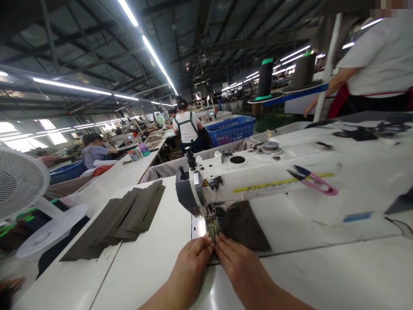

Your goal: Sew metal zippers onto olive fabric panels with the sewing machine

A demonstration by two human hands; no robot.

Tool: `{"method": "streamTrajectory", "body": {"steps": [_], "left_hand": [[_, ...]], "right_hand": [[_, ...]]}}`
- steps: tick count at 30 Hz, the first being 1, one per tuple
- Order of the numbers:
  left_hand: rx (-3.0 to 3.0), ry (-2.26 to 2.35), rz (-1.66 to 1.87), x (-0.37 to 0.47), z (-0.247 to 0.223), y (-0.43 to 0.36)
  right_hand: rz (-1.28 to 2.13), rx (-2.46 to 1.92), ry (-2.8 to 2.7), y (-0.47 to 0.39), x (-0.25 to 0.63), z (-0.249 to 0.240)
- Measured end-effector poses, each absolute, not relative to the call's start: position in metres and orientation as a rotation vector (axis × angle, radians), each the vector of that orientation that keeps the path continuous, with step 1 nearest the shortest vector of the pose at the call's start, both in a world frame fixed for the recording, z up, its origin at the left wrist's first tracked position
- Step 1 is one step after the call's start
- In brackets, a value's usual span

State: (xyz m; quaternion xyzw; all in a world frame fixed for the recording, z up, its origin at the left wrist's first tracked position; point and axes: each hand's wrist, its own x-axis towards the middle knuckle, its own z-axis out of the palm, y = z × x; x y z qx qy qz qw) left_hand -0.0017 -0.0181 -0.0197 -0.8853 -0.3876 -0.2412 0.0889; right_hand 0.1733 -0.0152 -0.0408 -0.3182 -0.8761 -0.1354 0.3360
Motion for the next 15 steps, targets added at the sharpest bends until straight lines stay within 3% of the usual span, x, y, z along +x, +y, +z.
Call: {"method": "streamTrajectory", "body": {"steps": [15], "left_hand": [[-2.659, -1.307, -0.700, -0.001, -0.026, 0.014]], "right_hand": [[-0.377, -0.911, -2.190, 0.011, 0.168, -0.042]]}}
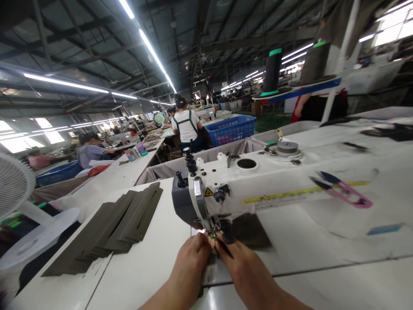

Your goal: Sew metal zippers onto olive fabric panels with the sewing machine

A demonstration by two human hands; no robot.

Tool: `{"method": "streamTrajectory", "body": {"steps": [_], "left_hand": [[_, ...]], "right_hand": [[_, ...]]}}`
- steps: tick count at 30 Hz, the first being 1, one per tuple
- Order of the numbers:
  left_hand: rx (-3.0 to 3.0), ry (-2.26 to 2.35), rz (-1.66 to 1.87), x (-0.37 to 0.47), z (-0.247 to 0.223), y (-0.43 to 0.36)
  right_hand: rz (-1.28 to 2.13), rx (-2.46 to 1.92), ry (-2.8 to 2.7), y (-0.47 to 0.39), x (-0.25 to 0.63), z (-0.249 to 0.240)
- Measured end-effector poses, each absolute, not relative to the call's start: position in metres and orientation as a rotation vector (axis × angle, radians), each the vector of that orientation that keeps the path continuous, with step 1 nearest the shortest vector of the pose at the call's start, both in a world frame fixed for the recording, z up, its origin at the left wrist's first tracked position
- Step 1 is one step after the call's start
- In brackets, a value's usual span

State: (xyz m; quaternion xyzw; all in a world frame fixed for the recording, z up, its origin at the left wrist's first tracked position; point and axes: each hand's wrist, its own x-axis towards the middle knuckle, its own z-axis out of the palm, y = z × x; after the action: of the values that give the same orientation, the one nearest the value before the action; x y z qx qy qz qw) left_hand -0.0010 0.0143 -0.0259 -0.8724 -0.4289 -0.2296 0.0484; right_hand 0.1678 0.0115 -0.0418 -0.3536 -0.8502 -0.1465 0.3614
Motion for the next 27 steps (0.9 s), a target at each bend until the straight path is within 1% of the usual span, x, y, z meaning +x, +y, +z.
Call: {"method": "streamTrajectory", "body": {"steps": [3, 10, 16, 27], "left_hand": [[-2.664, -1.362, -0.663, -0.003, -0.024, 0.016], [-2.706, -1.244, -0.823, -0.008, -0.022, 0.003], [-2.709, -1.329, -0.690, -0.008, -0.026, 0.008], [-2.710, -1.299, -0.739, -0.009, -0.028, 0.018]], "right_hand": [[-0.400, -0.904, -2.168, 0.014, 0.166, -0.037], [-0.504, -0.857, -2.173, 0.014, 0.170, -0.040], [-0.422, -0.887, -2.233, 0.016, 0.172, -0.032], [-0.373, -0.928, -2.252, 0.021, 0.171, -0.031]]}}
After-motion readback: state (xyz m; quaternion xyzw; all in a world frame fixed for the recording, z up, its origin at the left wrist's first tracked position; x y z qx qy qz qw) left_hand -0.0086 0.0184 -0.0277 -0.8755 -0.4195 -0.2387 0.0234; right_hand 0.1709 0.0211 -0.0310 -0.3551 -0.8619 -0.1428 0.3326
